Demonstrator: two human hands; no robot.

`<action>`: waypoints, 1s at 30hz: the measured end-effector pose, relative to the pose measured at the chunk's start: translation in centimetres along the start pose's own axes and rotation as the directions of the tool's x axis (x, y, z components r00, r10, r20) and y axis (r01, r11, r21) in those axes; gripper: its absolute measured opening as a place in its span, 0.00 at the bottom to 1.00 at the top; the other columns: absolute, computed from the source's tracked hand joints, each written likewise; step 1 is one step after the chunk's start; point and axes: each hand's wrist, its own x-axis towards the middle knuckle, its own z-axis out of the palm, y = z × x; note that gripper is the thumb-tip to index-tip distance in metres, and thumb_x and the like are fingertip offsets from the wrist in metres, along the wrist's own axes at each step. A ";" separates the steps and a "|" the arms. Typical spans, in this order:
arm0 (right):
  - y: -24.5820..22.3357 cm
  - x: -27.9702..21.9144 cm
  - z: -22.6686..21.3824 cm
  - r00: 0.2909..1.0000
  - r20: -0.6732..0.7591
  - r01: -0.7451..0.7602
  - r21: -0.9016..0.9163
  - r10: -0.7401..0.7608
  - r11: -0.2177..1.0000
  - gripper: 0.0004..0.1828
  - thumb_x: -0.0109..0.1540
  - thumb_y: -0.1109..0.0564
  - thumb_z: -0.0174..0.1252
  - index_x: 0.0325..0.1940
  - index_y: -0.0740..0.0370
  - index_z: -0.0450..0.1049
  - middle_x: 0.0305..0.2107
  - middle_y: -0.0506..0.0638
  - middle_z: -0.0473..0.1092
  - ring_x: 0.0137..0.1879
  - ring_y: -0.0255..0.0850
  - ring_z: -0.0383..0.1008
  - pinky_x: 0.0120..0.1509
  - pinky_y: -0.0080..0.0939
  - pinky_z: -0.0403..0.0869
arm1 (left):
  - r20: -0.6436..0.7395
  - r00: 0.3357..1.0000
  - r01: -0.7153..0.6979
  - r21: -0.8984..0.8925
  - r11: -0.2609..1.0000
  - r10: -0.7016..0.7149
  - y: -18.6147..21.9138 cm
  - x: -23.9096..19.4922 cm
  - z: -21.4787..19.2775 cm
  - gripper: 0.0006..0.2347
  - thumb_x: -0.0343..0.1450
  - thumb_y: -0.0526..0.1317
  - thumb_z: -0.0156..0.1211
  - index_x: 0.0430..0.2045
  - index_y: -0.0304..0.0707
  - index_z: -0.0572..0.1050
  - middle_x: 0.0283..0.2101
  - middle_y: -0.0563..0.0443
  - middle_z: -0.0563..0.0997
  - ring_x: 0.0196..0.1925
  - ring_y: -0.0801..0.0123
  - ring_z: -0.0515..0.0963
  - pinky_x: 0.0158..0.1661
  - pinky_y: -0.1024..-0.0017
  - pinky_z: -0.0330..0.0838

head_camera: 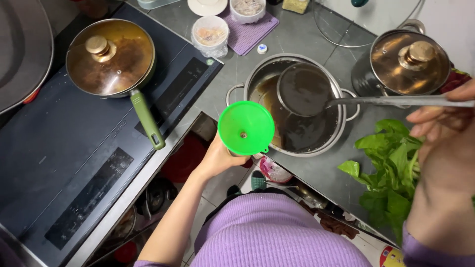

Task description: Bottling liquid from a pot into a small glass bottle using a ladle and a funnel, then placing it in the refrigerator.

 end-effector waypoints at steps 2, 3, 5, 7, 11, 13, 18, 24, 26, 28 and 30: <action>-7.2 0.4 2.4 1.000 0.002 0.025 0.063 -0.026 0.998 0.29 0.82 0.35 0.40 0.51 0.65 0.65 0.33 0.54 0.69 0.30 0.33 0.64 0.39 0.23 0.59 | -0.007 1.000 0.028 -0.034 0.999 -0.028 0.7 0.0 -0.1 0.35 0.54 0.36 0.71 0.59 0.37 0.65 0.56 0.47 0.70 0.50 0.66 0.74 0.49 0.70 0.73; -10.9 0.5 3.5 0.999 -0.003 0.046 0.123 -0.046 0.991 0.27 0.84 0.38 0.37 0.61 0.68 0.57 0.35 0.57 0.69 0.30 0.35 0.66 0.38 0.24 0.61 | -0.006 0.998 0.055 -0.069 0.996 -0.055 1.0 0.0 0.0 0.39 0.54 0.35 0.70 0.63 0.36 0.60 0.52 0.51 0.72 0.45 0.71 0.74 0.45 0.72 0.73; -14.1 0.9 5.2 0.999 0.007 -0.045 0.145 0.045 0.988 0.25 0.83 0.41 0.32 0.55 0.68 0.57 0.31 0.56 0.68 0.27 0.35 0.65 0.33 0.24 0.59 | 0.000 0.999 0.035 -0.049 0.998 -0.035 1.2 0.1 -0.2 0.40 0.54 0.36 0.70 0.65 0.36 0.59 0.58 0.47 0.69 0.55 0.65 0.72 0.53 0.69 0.70; -16.2 1.2 6.8 0.991 0.018 -0.135 0.166 0.134 0.977 0.24 0.83 0.44 0.27 0.50 0.67 0.57 0.27 0.56 0.67 0.24 0.35 0.63 0.28 0.23 0.57 | 0.006 1.000 0.016 -0.028 0.999 -0.015 2.0 0.2 -0.4 0.42 0.55 0.37 0.71 0.67 0.36 0.57 0.65 0.42 0.66 0.65 0.60 0.70 0.61 0.65 0.67; -17.5 0.7 9.3 0.969 -0.048 0.245 0.310 -0.243 0.918 0.23 0.80 0.51 0.41 0.40 0.73 0.63 0.23 0.64 0.66 0.29 0.47 0.77 0.23 0.29 0.64 | 0.051 0.992 0.120 -0.082 0.989 -0.116 3.9 0.0 -0.8 0.49 0.53 0.31 0.68 0.73 0.42 0.47 0.64 0.48 0.67 0.55 0.68 0.76 0.50 0.72 0.74; -17.9 0.3 10.1 0.967 -0.063 0.253 0.324 -0.247 0.911 0.22 0.79 0.53 0.42 0.38 0.75 0.64 0.22 0.67 0.66 0.29 0.50 0.78 0.21 0.30 0.66 | 0.050 0.997 0.066 -0.121 0.991 -0.060 3.9 0.1 -0.9 0.50 0.54 0.29 0.67 0.74 0.41 0.44 0.65 0.49 0.67 0.57 0.68 0.76 0.52 0.72 0.73; -17.9 -1.5 11.1 0.963 -0.124 0.264 0.243 -0.240 0.933 0.20 0.79 0.55 0.42 0.40 0.77 0.64 0.25 0.66 0.66 0.29 0.52 0.76 0.27 0.38 0.71 | 0.013 0.983 -0.182 -0.069 0.981 0.183 3.0 0.4 -0.7 0.45 0.57 0.37 0.74 0.70 0.33 0.52 0.71 0.40 0.61 0.74 0.53 0.61 0.71 0.58 0.55; -16.6 -1.8 11.4 0.954 -0.125 0.294 0.237 -0.271 0.926 0.21 0.77 0.56 0.40 0.38 0.78 0.64 0.24 0.67 0.65 0.29 0.55 0.77 0.24 0.36 0.68 | 0.030 0.994 -0.103 -0.072 0.992 0.106 3.4 0.2 -1.0 0.50 0.56 0.36 0.74 0.72 0.33 0.45 0.72 0.41 0.57 0.74 0.55 0.61 0.69 0.61 0.58; -16.5 -1.9 11.4 0.950 -0.126 0.307 0.226 -0.285 0.924 0.21 0.77 0.55 0.40 0.39 0.78 0.63 0.25 0.67 0.65 0.29 0.55 0.78 0.24 0.35 0.68 | 0.031 0.994 -0.107 -0.060 0.993 0.109 3.4 0.2 -1.0 0.50 0.56 0.38 0.75 0.72 0.33 0.46 0.73 0.40 0.56 0.74 0.54 0.60 0.69 0.61 0.58; -16.4 -2.1 11.4 0.946 -0.126 0.321 0.216 -0.300 0.922 0.21 0.77 0.55 0.40 0.40 0.78 0.63 0.27 0.68 0.65 0.30 0.56 0.78 0.23 0.35 0.68 | 0.030 0.993 -0.110 -0.047 0.993 0.112 3.3 0.2 -1.0 0.49 0.56 0.40 0.76 0.72 0.33 0.47 0.74 0.40 0.54 0.75 0.54 0.59 0.70 0.60 0.57; -16.3 -2.3 11.5 0.944 -0.130 0.322 0.187 -0.302 0.928 0.21 0.77 0.56 0.40 0.39 0.80 0.62 0.28 0.70 0.65 0.30 0.59 0.79 0.24 0.38 0.70 | 0.035 0.992 -0.120 -0.003 0.993 0.120 3.0 0.1 -0.9 0.50 0.57 0.42 0.78 0.72 0.34 0.47 0.77 0.38 0.47 0.79 0.53 0.50 0.73 0.58 0.48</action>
